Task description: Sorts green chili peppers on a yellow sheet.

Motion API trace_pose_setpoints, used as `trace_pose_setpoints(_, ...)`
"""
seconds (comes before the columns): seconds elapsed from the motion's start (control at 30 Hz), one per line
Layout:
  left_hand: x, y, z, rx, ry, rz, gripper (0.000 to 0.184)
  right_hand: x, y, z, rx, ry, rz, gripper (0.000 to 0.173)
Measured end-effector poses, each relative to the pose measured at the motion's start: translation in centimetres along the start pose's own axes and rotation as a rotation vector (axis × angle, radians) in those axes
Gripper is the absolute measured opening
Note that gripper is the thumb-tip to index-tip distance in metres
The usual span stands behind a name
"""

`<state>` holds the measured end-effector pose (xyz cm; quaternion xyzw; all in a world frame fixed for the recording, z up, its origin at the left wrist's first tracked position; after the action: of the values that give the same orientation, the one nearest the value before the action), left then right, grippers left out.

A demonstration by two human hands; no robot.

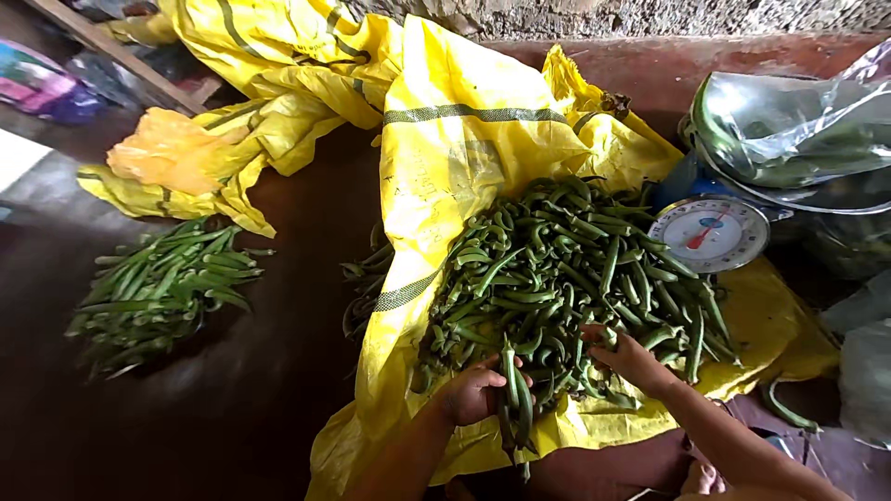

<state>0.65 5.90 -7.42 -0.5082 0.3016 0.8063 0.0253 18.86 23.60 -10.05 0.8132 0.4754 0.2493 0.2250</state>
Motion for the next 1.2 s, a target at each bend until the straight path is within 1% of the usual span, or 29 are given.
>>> trace_pose_setpoints(0.07,0.4,0.1,0.5,-0.006,-0.044,0.051,0.035,-0.3,0.1,0.3,-0.035,-0.076,-0.031,0.042)
trace_pose_setpoints(0.1,0.6,0.3,0.9,-0.001,-0.097,0.102,0.036,-0.7,0.2,0.4,-0.055,-0.163,-0.067,0.041)
trace_pose_setpoints(0.13,1.0,0.6,1.4,0.008,-0.183,0.173,0.040,-1.0,0.3,0.5,-0.079,-0.272,-0.113,0.040)
trace_pose_setpoints(0.17,1.6,1.0,2.1,0.032,-0.329,0.271,0.048,-1.2,0.5,0.7,-0.104,-0.377,-0.142,0.037)
trace_pose_setpoints(0.2,2.0,1.5,3.0,0.080,-0.537,0.382,0.057,-1.0,0.6,0.9,-0.133,-0.459,-0.133,0.038)
trace_pose_setpoints(0.23,2.4,1.8,4.0,0.164,-0.783,0.489,0.066,-0.5,0.5,1.1,-0.160,-0.514,-0.092,0.042)
trace_pose_setpoints(0.27,2.8,2.0,5.2,0.257,-1.049,0.582,0.072,0.2,0.5,1.2,-0.183,-0.549,-0.027,0.046)
trace_pose_setpoints(0.3,3.0,2.1,6.5,0.329,-1.291,0.670,0.071,1.1,0.5,1.4,-0.201,-0.578,0.042,0.048)
trace_pose_setpoints(0.33,2.9,2.2,8.0,0.358,-1.465,0.753,0.071,1.9,0.4,1.5,-0.204,-0.601,0.104,0.048)
trace_pose_setpoints(0.37,2.5,2.3,9.7,0.326,-1.569,0.830,0.069,2.7,0.5,1.5,-0.191,-0.618,0.153,0.046)
trace_pose_setpoints(0.4,2.0,2.2,11.4,0.256,-1.617,0.887,0.066,3.3,0.6,1.3,-0.166,-0.628,0.182,0.043)
trace_pose_setpoints(0.47,0.7,1.8,14.6,0.091,-1.640,0.936,0.064,3.7,0.8,1.1,-0.106,-0.614,0.190,0.038)
trace_pose_setpoints(0.53,-0.1,0.4,16.8,-0.022,-1.682,0.914,0.061,3.3,0.9,1.0,-0.067,-0.573,0.183,0.035)
trace_pose_setpoints(0.57,-0.2,-0.6,17.4,-0.057,-1.713,0.874,0.060,2.9,0.9,1.0,-0.056,-0.546,0.167,0.034)
trace_pose_setpoints(0.63,0.5,-3.1,18.0,-0.081,-1.740,0.776,0.060,2.2,0.9,0.8,-0.028,-0.484,0.118,0.034)
trace_pose_setpoints(0.73,1.7,-6.3,16.8,0.007,-1.753,0.713,0.068,1.5,0.8,0.6,-0.019,-0.456,0.079,0.034)
trace_pose_setpoints(0.77,1.7,-6.8,15.9,0.026,-1.781,0.685,0.067,1.4,0.8,0.7,-0.024,-0.456,0.078,0.034)
trace_pose_setpoints(0.8,1.4,-7.2,14.7,0.029,-1.827,0.631,0.067,1.3,0.8,0.8,-0.031,-0.452,0.074,0.034)
trace_pose_setpoints(0.83,1.1,-7.4,13.0,0.047,-1.854,0.560,0.071,1.2,0.8,1.0,-0.042,-0.450,0.072,0.034)
trace_pose_setpoints(0.9,0.8,-7.1,9.7,0.109,-1.874,0.472,0.077,1.2,0.7,1.5,-0.062,-0.445,0.075,0.035)
trace_pose_setpoints(1.03,2.0,-4.4,5.3,0.105,-1.810,0.419,0.072,1.1,0.4,2.4,-0.088,-0.458,0.098,0.033)
trace_pose_setpoints(1.1,2.8,-3.0,4.1,0.108,-1.787,0.398,0.068,1.0,0.3,2.5,-0.090,-0.444,0.095,0.034)
trace_pose_setpoints(1.2,3.5,-1.2,3.9,0.235,-1.669,0.387,0.067,1.2,0.1,2.5,-0.072,-0.424,0.087,0.034)
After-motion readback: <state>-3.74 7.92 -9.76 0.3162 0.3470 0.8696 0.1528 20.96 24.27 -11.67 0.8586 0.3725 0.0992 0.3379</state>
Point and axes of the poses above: each hand's wrist, its own y-axis away from the middle knuckle, its own x-axis out of the back of the hand, z = x × y, the point moved 8 cm from there along -y, towards the middle knuckle, and after that the axes turned 13 degrees about y, right-handed, at the moved point
